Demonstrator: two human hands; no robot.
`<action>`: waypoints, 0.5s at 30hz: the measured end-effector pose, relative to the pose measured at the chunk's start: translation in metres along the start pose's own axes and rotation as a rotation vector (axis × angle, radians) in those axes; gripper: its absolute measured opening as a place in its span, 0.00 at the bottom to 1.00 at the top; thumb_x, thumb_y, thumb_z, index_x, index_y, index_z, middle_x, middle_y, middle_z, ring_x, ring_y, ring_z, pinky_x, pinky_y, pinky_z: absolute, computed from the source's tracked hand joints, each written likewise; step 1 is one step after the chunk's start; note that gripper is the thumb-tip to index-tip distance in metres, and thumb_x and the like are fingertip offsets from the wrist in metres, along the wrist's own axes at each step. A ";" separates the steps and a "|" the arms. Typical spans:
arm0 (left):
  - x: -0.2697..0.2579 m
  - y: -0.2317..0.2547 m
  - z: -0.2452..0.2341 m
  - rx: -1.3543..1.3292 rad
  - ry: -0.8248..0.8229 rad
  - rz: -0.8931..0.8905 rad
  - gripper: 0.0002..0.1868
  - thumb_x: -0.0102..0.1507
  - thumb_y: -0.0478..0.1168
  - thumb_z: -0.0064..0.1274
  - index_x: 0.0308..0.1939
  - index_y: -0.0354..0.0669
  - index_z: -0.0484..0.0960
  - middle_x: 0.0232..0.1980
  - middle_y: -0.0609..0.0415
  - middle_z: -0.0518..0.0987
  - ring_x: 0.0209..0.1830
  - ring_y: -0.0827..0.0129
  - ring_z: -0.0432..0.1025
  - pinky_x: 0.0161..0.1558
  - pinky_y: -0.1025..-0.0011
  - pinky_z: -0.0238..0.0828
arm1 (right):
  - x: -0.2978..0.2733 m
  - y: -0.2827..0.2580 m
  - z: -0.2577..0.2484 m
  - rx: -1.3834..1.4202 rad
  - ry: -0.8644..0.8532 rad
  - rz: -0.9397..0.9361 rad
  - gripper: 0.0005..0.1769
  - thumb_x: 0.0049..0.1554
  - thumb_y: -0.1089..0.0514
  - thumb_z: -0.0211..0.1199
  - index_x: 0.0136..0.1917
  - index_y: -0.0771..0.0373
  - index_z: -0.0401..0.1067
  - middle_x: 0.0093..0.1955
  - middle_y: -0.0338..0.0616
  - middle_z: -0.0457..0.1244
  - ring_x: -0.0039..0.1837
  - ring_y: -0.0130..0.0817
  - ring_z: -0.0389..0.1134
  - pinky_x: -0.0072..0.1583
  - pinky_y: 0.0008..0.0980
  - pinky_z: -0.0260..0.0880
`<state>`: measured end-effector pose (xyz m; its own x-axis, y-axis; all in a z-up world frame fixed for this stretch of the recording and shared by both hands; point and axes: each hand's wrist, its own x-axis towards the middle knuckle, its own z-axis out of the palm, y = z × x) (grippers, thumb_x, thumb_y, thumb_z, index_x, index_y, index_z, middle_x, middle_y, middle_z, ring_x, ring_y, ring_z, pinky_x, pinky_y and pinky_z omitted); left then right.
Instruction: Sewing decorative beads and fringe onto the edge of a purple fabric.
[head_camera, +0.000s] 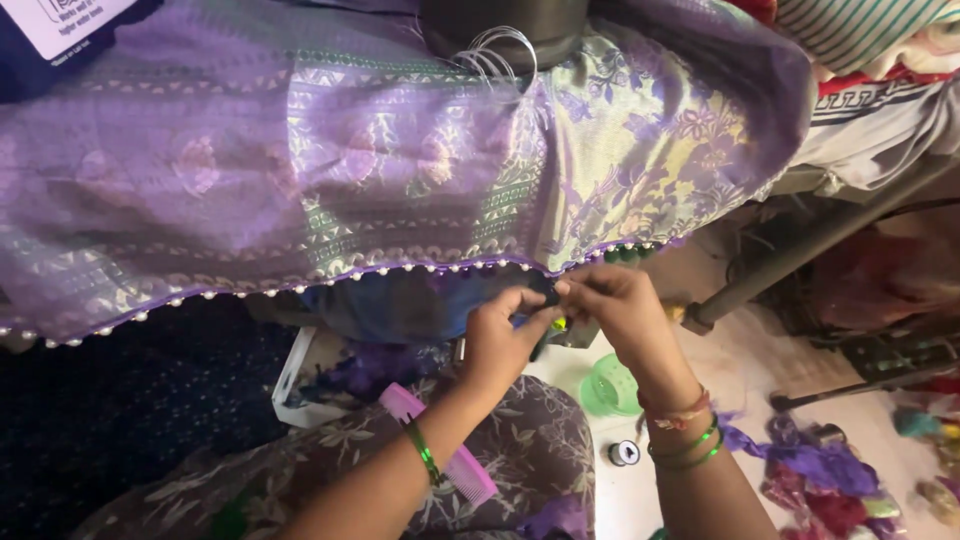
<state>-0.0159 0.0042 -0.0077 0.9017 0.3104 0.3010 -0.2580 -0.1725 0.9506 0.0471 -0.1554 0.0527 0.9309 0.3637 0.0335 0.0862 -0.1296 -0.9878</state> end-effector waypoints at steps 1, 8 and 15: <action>-0.002 0.001 -0.001 -0.029 0.018 0.029 0.13 0.59 0.41 0.66 0.44 0.38 0.84 0.39 0.55 0.86 0.39 0.76 0.79 0.43 0.75 0.74 | 0.000 -0.002 0.001 -0.039 -0.011 -0.015 0.08 0.56 0.62 0.68 0.47 0.69 0.79 0.35 0.39 0.69 0.36 0.24 0.67 0.40 0.24 0.67; 0.019 0.009 -0.024 -0.056 -0.024 0.005 0.16 0.69 0.46 0.58 0.32 0.40 0.89 0.36 0.51 0.82 0.41 0.69 0.77 0.47 0.71 0.71 | -0.001 -0.003 0.002 -0.108 -0.061 -0.055 0.09 0.58 0.59 0.68 0.46 0.68 0.80 0.35 0.34 0.67 0.37 0.18 0.62 0.39 0.21 0.60; 0.029 0.008 -0.030 0.051 -0.082 0.222 0.08 0.57 0.41 0.67 0.33 0.40 0.88 0.38 0.52 0.83 0.42 0.64 0.79 0.48 0.69 0.73 | -0.005 -0.016 0.004 -0.118 -0.056 -0.068 0.08 0.57 0.60 0.68 0.47 0.68 0.80 0.35 0.34 0.67 0.37 0.18 0.62 0.39 0.21 0.61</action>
<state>-0.0023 0.0399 0.0105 0.8507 0.1831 0.4928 -0.4367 -0.2758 0.8563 0.0399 -0.1517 0.0675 0.9004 0.4261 0.0876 0.1923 -0.2092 -0.9588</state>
